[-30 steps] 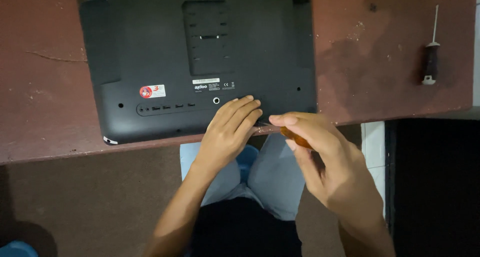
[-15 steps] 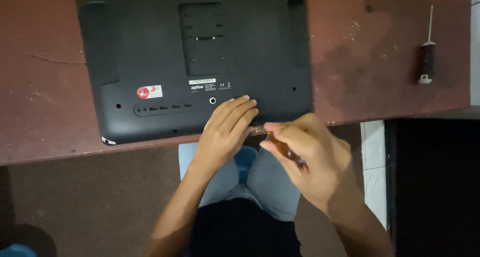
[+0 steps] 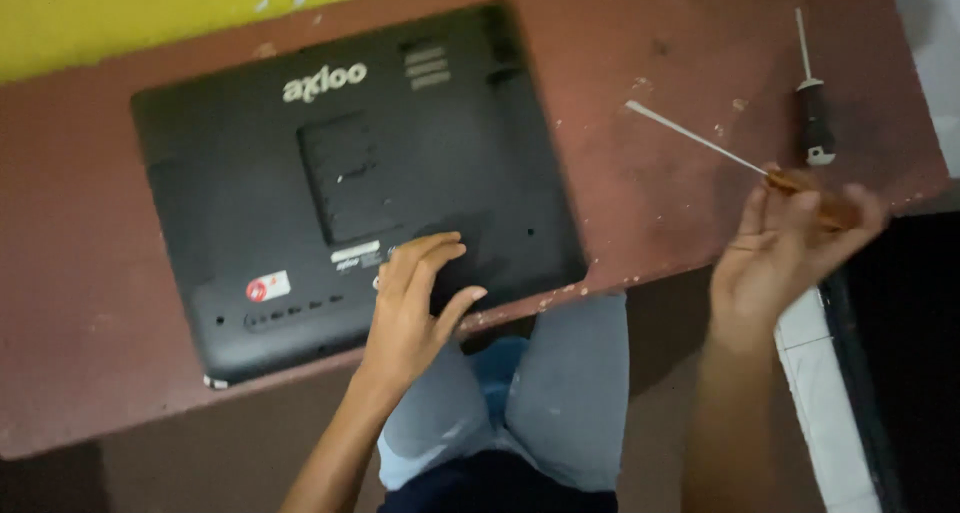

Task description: Using a screwdriver to remove screws from the back panel of a monitor for repair or disassembly.

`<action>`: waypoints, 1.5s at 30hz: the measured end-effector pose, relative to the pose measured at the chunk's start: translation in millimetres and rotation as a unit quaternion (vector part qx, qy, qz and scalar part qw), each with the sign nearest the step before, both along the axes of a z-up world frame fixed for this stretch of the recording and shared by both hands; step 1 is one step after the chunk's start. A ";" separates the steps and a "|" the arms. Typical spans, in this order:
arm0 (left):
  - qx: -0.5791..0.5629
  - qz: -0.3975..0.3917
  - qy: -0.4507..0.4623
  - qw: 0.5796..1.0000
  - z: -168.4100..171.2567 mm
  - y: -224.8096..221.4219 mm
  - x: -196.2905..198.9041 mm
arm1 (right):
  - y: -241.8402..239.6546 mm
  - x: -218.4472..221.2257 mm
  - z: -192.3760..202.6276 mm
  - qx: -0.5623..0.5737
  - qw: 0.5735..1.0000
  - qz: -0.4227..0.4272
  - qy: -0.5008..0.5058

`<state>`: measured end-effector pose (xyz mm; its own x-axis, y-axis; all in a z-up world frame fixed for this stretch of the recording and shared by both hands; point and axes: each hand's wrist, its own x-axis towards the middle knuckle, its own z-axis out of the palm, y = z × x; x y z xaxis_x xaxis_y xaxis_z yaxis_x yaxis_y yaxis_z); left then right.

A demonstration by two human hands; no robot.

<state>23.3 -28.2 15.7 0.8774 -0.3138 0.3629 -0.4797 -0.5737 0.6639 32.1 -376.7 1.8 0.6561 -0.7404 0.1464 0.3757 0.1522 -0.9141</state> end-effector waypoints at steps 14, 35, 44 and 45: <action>0.138 -0.134 -0.165 0.967 -43.6 -164.2 203.8 | -20.7 36.3 -60.2 -0.047 0.985 -0.167 -0.024; 0.196 -0.147 -0.159 0.956 -95.8 -228.5 293.6 | -17.6 35.4 -59.5 -0.024 0.987 -0.141 -0.066; 0.140 -0.138 -0.208 0.958 -103.1 -228.3 301.4 | -15.4 38.2 -52.8 -0.046 0.985 -0.163 -0.028; 0.135 -0.139 -0.212 0.958 -103.1 -228.3 301.0 | -15.3 37.9 -52.8 -0.055 0.985 -0.161 -0.030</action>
<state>324.3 -256.5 -87.4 0.5380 -0.6458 0.5417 -0.8325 -0.5079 0.2211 70.0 -392.0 -51.0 0.3771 -0.8865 0.2681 0.4415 -0.0824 -0.8934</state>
